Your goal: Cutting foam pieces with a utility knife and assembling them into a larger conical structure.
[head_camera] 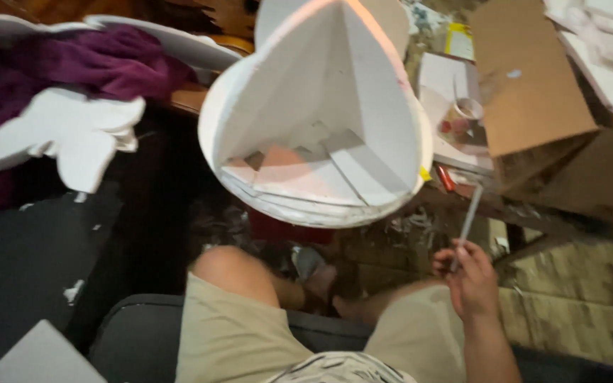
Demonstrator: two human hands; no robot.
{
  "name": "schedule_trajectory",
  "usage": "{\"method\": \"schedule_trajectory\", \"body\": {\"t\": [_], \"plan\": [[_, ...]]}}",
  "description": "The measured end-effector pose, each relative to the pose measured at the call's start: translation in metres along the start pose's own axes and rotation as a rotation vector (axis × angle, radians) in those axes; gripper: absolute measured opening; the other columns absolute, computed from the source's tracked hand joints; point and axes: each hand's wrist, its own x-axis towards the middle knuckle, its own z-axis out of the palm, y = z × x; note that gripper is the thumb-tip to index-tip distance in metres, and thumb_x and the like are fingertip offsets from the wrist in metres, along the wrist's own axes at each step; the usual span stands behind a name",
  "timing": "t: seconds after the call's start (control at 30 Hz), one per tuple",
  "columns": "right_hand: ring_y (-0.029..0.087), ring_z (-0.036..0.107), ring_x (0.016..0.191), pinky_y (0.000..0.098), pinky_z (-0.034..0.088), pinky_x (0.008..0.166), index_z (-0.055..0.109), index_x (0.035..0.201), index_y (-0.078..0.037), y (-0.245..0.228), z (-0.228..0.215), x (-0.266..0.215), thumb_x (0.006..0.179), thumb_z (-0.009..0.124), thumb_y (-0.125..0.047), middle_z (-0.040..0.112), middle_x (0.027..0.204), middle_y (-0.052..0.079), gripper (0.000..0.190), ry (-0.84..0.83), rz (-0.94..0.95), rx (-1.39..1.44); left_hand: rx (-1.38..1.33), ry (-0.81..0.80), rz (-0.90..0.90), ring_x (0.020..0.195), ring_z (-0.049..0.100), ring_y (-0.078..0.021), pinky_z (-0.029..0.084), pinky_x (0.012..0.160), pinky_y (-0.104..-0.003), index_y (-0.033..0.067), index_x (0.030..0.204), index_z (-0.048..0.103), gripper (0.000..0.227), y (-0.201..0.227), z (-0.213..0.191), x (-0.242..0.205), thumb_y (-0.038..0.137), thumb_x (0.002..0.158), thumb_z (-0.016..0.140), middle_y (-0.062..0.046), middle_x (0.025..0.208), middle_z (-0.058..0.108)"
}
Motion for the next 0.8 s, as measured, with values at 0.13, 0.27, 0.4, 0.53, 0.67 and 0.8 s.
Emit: {"method": "schedule_trajectory", "body": {"t": [0.13, 0.27, 0.4, 0.53, 0.67, 0.8], "plan": [[0.036, 0.074, 0.072, 0.0461, 0.061, 0.067, 0.058, 0.129, -0.011, 0.004, 0.007, 0.004, 0.108, 0.053, -0.015, 0.072, 0.083, 0.026, 0.023, 0.014, -0.032, -0.119, 0.006, -0.095, 0.069, 0.115, 0.07, -0.0133, 0.055, 0.103, -0.032, 0.0416, 0.121, 0.072, 0.044, 0.042, -0.026, 0.0, 0.057, 0.08, 0.065, 0.009, 0.121, 0.076], [0.036, 0.075, 0.073, 0.0467, 0.062, 0.068, 0.058, 0.131, -0.011, 0.001, 0.023, 0.004, 0.108, 0.051, -0.014, 0.072, 0.084, 0.027, 0.024, -0.026, -0.013, -0.13, 0.02, -0.172, 0.088, 0.117, 0.071, -0.011, 0.055, 0.104, -0.03, 0.0483, 0.121, 0.07, 0.047, 0.021, -0.023, 0.014, 0.065, 0.078, 0.061, 0.013, 0.124, 0.075], [0.038, 0.074, 0.074, 0.0502, 0.061, 0.068, 0.057, 0.125, -0.012, 0.014, 0.019, 0.012, 0.105, 0.049, -0.009, 0.072, 0.087, 0.028, 0.022, -0.026, -0.001, -0.107, 0.043, -0.256, 0.08, 0.119, 0.071, -0.0087, 0.055, 0.106, -0.029, 0.055, 0.121, 0.068, 0.05, -0.015, -0.009, 0.014, 0.073, 0.075, 0.057, 0.016, 0.127, 0.074], [0.036, 0.074, 0.077, 0.0479, 0.061, 0.069, 0.056, 0.12, -0.013, 0.027, 0.014, 0.014, 0.101, 0.049, -0.005, 0.071, 0.091, 0.023, 0.022, -0.002, -0.007, -0.088, 0.075, -0.341, 0.061, 0.122, 0.071, -0.0063, 0.056, 0.107, -0.027, 0.0618, 0.121, 0.066, 0.053, -0.059, 0.001, 0.003, 0.081, 0.073, 0.053, 0.02, 0.129, 0.074], [0.029, 0.073, 0.082, 0.0445, 0.062, 0.071, 0.055, 0.119, -0.011, 0.04, -0.002, 0.017, 0.099, 0.052, -0.003, 0.069, 0.093, 0.018, 0.022, 0.005, 0.0, -0.076, 0.091, -0.427, 0.039, 0.124, 0.071, -0.004, 0.056, 0.109, -0.025, 0.0685, 0.121, 0.065, 0.056, -0.083, 0.011, -0.024, 0.089, 0.071, 0.049, 0.024, 0.132, 0.073], [0.027, 0.069, 0.076, 0.0398, 0.058, 0.073, 0.055, 0.121, -0.015, 0.029, 0.0, 0.014, 0.102, 0.052, -0.004, 0.065, 0.088, 0.015, 0.023, 0.01, -0.012, -0.129, 0.1, -0.514, 0.03, 0.126, 0.071, -0.0016, 0.056, 0.11, -0.024, 0.0754, 0.121, 0.063, 0.06, -0.097, 0.026, -0.053, 0.097, 0.069, 0.045, 0.027, 0.135, 0.073]]}}
